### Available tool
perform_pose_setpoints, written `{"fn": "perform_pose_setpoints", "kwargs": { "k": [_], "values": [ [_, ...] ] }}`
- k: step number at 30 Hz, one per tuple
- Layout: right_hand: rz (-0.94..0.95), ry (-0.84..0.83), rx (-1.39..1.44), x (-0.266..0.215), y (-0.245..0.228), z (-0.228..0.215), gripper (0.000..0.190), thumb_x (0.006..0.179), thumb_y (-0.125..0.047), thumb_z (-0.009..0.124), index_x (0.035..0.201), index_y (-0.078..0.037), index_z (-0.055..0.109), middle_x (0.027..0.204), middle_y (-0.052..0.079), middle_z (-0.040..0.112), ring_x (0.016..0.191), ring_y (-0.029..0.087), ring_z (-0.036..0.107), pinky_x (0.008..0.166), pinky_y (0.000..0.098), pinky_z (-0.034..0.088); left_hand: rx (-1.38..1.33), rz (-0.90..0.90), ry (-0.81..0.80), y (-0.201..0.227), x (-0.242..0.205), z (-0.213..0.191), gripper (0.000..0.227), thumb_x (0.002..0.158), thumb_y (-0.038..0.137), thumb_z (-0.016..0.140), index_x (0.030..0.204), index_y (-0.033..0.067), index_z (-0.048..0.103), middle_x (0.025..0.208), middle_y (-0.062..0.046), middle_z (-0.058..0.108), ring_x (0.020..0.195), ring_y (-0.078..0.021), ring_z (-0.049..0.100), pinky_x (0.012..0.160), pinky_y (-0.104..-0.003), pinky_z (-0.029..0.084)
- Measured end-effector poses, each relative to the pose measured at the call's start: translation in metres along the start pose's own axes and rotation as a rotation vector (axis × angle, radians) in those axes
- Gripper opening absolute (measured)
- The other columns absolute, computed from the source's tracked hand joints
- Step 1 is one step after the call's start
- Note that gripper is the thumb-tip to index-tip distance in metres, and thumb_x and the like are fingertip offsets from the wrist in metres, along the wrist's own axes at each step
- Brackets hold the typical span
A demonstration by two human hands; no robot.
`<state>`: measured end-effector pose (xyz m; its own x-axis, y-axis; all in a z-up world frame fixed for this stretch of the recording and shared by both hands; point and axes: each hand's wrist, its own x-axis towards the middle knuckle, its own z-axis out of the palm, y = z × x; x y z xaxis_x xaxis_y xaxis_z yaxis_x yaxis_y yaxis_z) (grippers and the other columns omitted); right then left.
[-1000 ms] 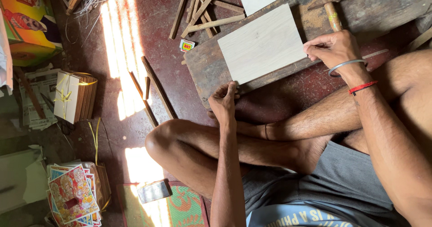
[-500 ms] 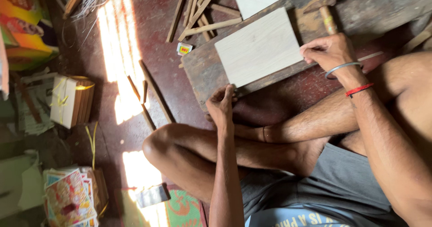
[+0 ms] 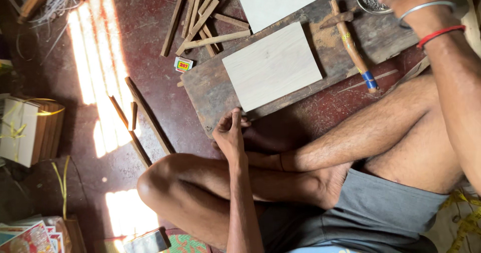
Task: The person sits cross-legged on the floor and hammers nails into a small rectangular wooden board using a hammer. They repeatedly pick up nails, position them on the board, and strike them with the hammer.
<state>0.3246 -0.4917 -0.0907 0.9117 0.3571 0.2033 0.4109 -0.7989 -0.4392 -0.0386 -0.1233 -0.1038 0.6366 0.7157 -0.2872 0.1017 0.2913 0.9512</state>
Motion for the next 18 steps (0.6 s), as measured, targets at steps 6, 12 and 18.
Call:
{"fn": "perform_pose_setpoints", "kwargs": {
  "k": [6,12,18],
  "values": [
    [-0.056,0.028,-0.266,0.006,0.002,0.023,0.012,0.093,-0.020,0.080,0.087,-0.009,0.079,0.082,0.009,0.074,0.068,0.029,0.069,0.060,0.0443,0.052,-0.039,-0.019,0.014,-0.008,0.001,-0.007,0.027,0.096,0.019,0.073,0.105,-0.0061,0.075,0.078,-0.009,0.074,0.067,-0.0141,0.069,0.068,-0.029,0.060],
    [-0.136,0.075,-0.287,0.002,0.035,0.024,0.011,0.101,-0.013,0.068,0.101,-0.009,0.078,0.093,0.006,0.075,0.082,0.022,0.071,0.074,0.0356,0.054,-0.064,-0.023,0.011,-0.003,0.000,-0.006,0.028,0.095,0.022,0.075,0.104,-0.0044,0.075,0.078,-0.010,0.075,0.067,-0.0144,0.070,0.069,-0.030,0.062],
    [0.101,-0.064,0.286,0.007,0.081,0.023,0.013,0.111,-0.016,0.063,0.108,-0.007,0.072,0.102,0.003,0.073,0.091,0.015,0.067,0.082,0.0289,0.054,-0.040,-0.016,0.012,-0.001,-0.001,-0.007,0.028,0.095,0.024,0.075,0.105,-0.0026,0.076,0.078,-0.010,0.075,0.068,-0.0137,0.071,0.070,-0.032,0.064]
  ]
}}
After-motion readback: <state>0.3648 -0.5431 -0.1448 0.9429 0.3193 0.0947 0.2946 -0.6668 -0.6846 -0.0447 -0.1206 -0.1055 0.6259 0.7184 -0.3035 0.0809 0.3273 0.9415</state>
